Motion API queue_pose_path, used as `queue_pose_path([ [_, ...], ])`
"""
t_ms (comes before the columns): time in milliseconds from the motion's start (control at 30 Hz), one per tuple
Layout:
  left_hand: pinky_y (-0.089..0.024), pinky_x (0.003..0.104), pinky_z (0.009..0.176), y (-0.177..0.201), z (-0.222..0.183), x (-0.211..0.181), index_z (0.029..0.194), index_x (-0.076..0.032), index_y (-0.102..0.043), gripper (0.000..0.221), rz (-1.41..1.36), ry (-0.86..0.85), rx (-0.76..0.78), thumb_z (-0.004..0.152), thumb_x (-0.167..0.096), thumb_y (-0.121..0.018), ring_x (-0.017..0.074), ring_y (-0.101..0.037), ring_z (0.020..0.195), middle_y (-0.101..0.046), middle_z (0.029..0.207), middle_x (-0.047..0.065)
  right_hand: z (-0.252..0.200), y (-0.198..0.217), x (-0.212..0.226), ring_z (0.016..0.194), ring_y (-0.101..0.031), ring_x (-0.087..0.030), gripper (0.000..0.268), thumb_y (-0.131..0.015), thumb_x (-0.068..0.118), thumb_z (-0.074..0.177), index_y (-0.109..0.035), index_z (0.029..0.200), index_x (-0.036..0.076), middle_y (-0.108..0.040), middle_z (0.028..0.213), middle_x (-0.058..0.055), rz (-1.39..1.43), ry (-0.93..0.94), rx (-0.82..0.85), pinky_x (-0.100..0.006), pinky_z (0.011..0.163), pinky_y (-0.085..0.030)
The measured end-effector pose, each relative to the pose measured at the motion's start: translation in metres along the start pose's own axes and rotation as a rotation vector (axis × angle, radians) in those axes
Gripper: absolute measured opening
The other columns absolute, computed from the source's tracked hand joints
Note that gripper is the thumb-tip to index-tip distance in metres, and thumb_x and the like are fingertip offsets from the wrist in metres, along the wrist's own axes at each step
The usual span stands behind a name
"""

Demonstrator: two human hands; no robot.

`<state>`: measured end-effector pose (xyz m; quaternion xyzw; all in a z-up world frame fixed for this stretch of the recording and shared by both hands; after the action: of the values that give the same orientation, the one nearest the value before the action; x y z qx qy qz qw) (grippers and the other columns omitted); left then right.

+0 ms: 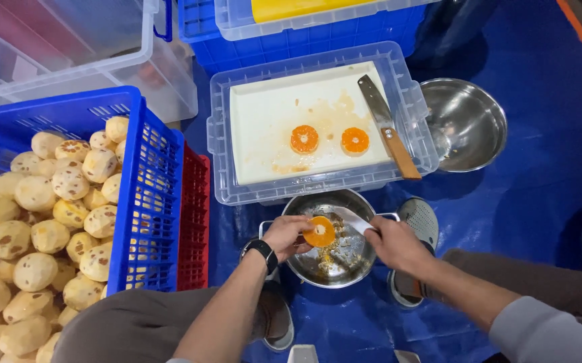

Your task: Using a knife to remove seeds from sliced oranges and placing the cleaned fruit into a bowl.

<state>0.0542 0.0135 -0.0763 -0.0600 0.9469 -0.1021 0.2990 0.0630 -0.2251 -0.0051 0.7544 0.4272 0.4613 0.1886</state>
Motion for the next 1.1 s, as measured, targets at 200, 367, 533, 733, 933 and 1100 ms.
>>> queue_pose_path([
  [200, -0.063, 0.049, 0.081, 0.009, -0.001, -0.004, 0.133, 0.004, -0.064, 0.041, 0.010, -0.032, -0.022, 0.092, -0.002, -0.072, 0.0380, -0.067, 0.106, -0.060, 0.123, 0.030, -0.006, -0.024, -0.003, 0.090, -0.078, -0.037, 0.021, -0.062, 0.025, 0.092, -0.071, 0.101, 0.007, -0.078, 0.089, -0.021, -0.206, -0.030, 0.075, -0.045, 0.075, -0.065],
  [367, -0.063, 0.035, 0.064, -0.011, -0.008, -0.048, 0.128, 0.005, -0.066, 0.038, 0.048, -0.120, -0.018, 0.091, -0.001, -0.071, 0.0315, -0.067, 0.091, -0.062, 0.111, 0.025, -0.002, -0.038, 0.002, 0.100, -0.076, -0.040, 0.033, -0.060, 0.030, 0.093, -0.065, 0.118, 0.010, -0.076, 0.103, -0.024, -0.195, -0.044, 0.199, -0.050, 0.082, -0.063],
  [533, -0.067, 0.043, 0.066, -0.071, -0.008, -0.144, 0.132, 0.003, -0.065, 0.046, 0.221, -0.324, -0.053, 0.087, -0.004, -0.073, 0.0329, -0.071, 0.097, -0.067, 0.114, 0.024, 0.005, -0.029, 0.007, 0.096, -0.076, -0.040, 0.052, -0.060, 0.020, 0.091, -0.057, 0.141, 0.007, -0.073, 0.110, -0.028, -0.080, -0.057, 0.245, -0.049, 0.078, -0.064],
  [733, -0.068, 0.037, 0.078, -0.114, 0.055, -0.196, 0.122, -0.007, -0.070, 0.032, 0.494, -0.353, -0.147, 0.090, -0.011, -0.068, 0.0267, -0.074, 0.103, -0.071, 0.117, 0.013, 0.016, -0.012, 0.014, 0.121, -0.065, -0.038, 0.056, -0.063, 0.024, 0.095, -0.045, 0.147, 0.017, -0.065, 0.131, -0.021, -0.104, -0.062, 0.270, -0.045, 0.101, -0.052],
  [933, -0.056, 0.033, 0.098, -0.100, 0.091, -0.212, 0.124, -0.013, -0.074, 0.034, 0.881, -0.527, -0.283, 0.092, -0.027, -0.072, 0.0223, -0.070, 0.108, -0.074, 0.119, 0.006, 0.017, -0.022, 0.012, 0.121, -0.061, -0.042, 0.056, -0.062, 0.021, 0.098, -0.043, 0.151, 0.020, -0.062, 0.132, -0.021, -0.141, -0.053, 0.352, -0.049, 0.096, -0.053],
  [1100, -0.043, 0.051, 0.112, -0.052, 0.054, -0.234, 0.147, -0.018, -0.051, 0.058, 1.213, -0.520, -0.369, 0.090, -0.021, -0.061, 0.0381, -0.038, 0.137, -0.042, 0.146, 0.015, 0.024, -0.010, 0.030, 0.122, -0.057, -0.033, 0.048, -0.065, 0.020, 0.086, -0.061, 0.134, 0.023, -0.071, 0.126, -0.007, -0.228, 0.117, 0.406, -0.044, 0.102, -0.046],
])
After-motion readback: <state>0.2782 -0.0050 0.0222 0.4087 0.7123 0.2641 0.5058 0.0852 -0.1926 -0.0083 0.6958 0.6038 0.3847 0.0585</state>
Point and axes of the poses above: each hand's wrist, its own z-axis towards the middle knuckle, its own y-axis out of the back of the hand, x = y × z, the point moved 9 cm from there along z, towards the middle knuckle
